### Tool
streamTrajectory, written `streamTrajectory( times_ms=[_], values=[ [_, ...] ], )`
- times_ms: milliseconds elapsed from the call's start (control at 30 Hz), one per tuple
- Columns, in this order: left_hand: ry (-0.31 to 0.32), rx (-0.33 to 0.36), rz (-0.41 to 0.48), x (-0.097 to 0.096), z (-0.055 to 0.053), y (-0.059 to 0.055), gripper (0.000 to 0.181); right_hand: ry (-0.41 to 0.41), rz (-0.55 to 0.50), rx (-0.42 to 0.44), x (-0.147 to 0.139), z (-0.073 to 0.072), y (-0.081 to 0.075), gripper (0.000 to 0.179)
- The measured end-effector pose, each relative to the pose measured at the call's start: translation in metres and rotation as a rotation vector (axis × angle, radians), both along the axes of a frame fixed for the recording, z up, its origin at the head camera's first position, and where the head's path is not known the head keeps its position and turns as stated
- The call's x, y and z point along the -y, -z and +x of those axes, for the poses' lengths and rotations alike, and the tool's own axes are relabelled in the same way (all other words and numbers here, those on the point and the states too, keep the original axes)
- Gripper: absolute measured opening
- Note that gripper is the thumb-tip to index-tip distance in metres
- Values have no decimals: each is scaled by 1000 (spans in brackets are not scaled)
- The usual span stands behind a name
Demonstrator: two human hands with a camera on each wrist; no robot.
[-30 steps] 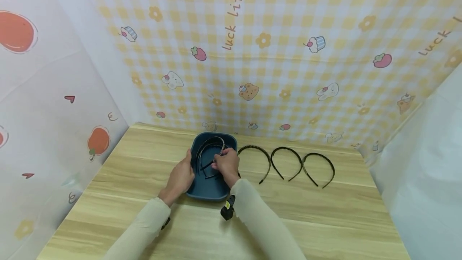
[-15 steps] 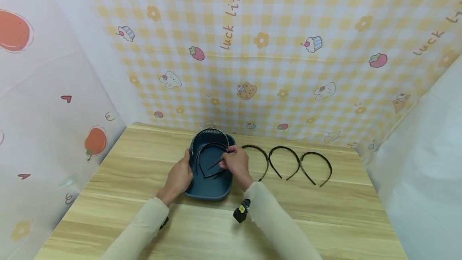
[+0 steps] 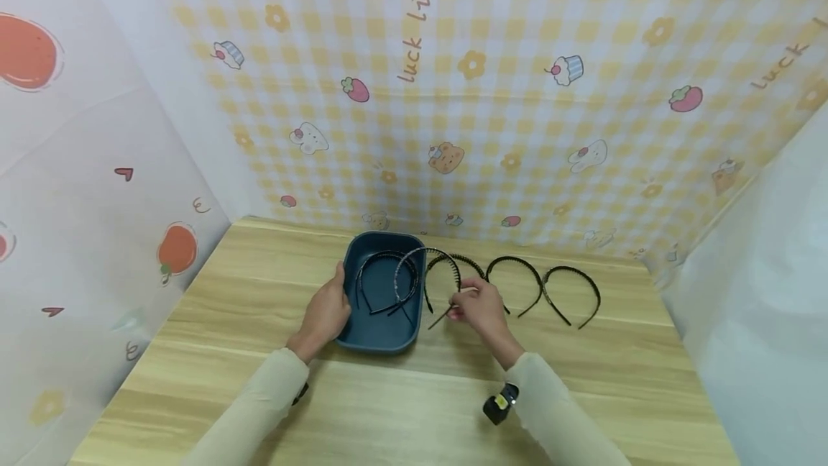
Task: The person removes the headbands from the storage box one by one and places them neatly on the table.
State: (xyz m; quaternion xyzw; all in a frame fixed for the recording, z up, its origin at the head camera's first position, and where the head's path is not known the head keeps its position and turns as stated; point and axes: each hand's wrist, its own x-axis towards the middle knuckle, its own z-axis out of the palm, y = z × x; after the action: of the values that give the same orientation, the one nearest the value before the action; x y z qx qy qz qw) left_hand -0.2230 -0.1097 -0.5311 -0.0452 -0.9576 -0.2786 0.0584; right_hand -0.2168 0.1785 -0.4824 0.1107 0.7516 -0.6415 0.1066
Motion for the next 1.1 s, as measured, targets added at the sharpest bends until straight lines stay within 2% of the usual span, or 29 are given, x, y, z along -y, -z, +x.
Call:
streamTrajectory(
  times_ms=[367, 567, 800, 967, 1100],
  values=[
    [-20, 41, -5, 0, 0, -1, 67, -9, 52, 41, -46, 38, 19, 36],
    [-16, 22, 1, -2, 0, -1, 66, -18, 70, 78, -62, 54, 28, 33],
    [-14, 17, 3, -3, -3, -3, 66, -99, 142, 125, -67, 68, 31, 44],
    [-14, 37, 2, -3, -4, -3, 68, -177, 119, 136, -67, 73, 36, 47],
    [-17, 57, -4, -1, -1, -3, 70, -229, 75, 153, -67, 78, 40, 46]
  ],
)
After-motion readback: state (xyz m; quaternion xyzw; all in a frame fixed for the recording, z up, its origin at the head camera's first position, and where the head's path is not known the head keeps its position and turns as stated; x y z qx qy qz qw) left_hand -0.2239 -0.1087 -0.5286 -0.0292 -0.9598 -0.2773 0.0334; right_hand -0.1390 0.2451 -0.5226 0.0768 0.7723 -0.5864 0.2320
